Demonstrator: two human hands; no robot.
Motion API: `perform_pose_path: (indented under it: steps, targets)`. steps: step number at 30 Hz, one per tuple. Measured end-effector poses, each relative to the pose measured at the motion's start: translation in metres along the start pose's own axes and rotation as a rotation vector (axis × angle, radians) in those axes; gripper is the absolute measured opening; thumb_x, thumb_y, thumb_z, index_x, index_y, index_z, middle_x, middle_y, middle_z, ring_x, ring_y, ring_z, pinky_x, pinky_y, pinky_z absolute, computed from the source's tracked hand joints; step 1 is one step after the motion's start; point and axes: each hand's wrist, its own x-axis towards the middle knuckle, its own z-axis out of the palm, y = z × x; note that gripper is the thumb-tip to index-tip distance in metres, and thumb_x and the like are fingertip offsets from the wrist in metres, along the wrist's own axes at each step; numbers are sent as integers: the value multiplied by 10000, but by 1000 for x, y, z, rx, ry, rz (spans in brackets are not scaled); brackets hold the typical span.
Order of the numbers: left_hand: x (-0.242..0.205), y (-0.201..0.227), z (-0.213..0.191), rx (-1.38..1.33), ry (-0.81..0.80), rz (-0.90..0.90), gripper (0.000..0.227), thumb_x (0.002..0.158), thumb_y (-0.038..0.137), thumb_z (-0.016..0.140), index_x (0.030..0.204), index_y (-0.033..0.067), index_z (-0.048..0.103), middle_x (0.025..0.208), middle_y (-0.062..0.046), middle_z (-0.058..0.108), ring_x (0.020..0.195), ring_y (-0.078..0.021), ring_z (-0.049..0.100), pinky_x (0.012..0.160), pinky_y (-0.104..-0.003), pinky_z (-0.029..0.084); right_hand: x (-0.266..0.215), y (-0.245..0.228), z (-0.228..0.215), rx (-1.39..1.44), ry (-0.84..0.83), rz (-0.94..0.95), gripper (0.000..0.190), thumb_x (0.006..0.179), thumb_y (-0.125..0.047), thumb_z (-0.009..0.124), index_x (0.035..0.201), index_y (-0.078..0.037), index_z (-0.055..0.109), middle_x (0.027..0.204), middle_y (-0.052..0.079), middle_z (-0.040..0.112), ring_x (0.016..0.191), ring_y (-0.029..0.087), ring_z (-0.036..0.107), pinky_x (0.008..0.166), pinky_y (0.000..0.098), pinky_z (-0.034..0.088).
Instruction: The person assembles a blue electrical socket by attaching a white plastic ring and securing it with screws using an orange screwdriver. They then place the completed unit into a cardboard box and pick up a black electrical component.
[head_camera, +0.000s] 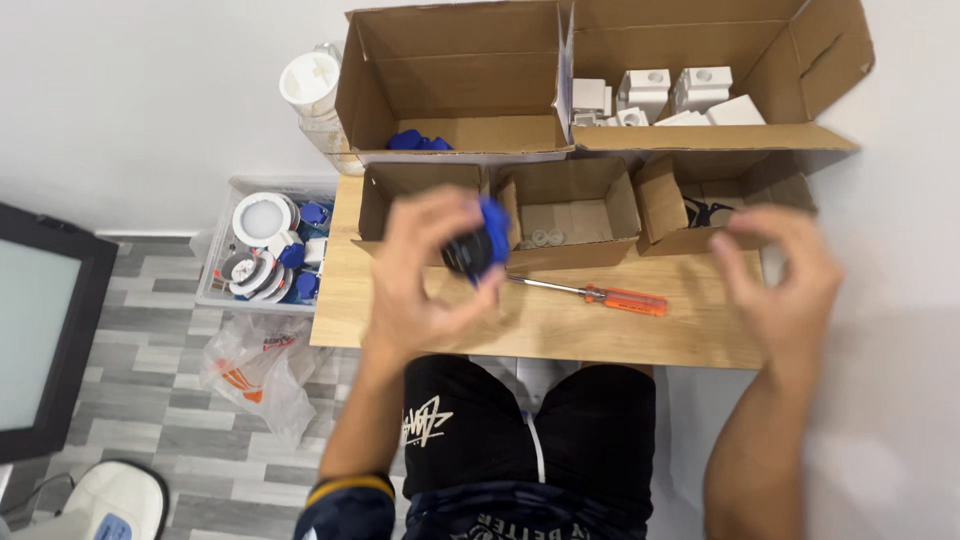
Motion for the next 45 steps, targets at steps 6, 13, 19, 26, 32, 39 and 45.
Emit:
perform_pose_path:
  steps: [6,13,19,26,32,39,45]
  targets:
    - [-72,9,45,-185,-177,-210,536,870,292,923,1297,55,704,1317,-163,710,1219,-292,719,1154,-404,566,95,20,-6,-375,-561,405,324,1090,-277,671,1305,-78,810,1270,122,810,1140,360,714,1027,465,496]
    - [-105,-16,73,-217,-230,-281,478,867,278,920,1236,65,704,1301,-119,670,1198,-269,706,1094,-373,570,146,3,45,-682,-1049,796,580,962,-452,750,1449,-139,736,1508,129,683,1363,378,628,1063,540,562]
    - [-112,-20,74,-195,-273,-384,522,858,390,927,1215,86,699,1274,-94,654,1196,-258,695,1071,-377,573,142,7,70,-675,-1079,859,525,929,-112,695,1441,3,686,1460,243,708,1298,476,678,955,606,605]
    - [-112,-20,73,-178,-292,-423,513,861,394,926,1236,124,704,1287,-53,654,1182,-220,709,1015,-357,594,127,58,67,-808,-967,660,388,964,-177,681,1312,-41,785,1329,246,786,1151,491,754,912,541,627]
    - [-113,-18,79,-108,-304,-407,521,864,426,920,1223,118,700,1267,-51,647,1160,-227,702,945,-385,627,73,28,22,-415,-409,371,234,1014,-27,809,1240,-65,860,973,95,779,873,273,714,832,419,550]
    - [-109,-17,80,-91,-358,-437,633,812,538,913,1230,111,704,1254,-36,650,1182,-210,705,987,-389,614,16,-19,-1,269,18,412,205,1166,113,855,1251,30,688,1071,133,711,948,193,749,859,256,617]
    - [-103,-16,77,-129,-302,-395,777,728,573,934,1257,65,676,1219,-87,662,1149,-260,712,1071,-417,586,-35,-17,36,645,-35,355,214,1080,65,738,1250,40,610,1166,200,684,929,298,777,922,367,706]
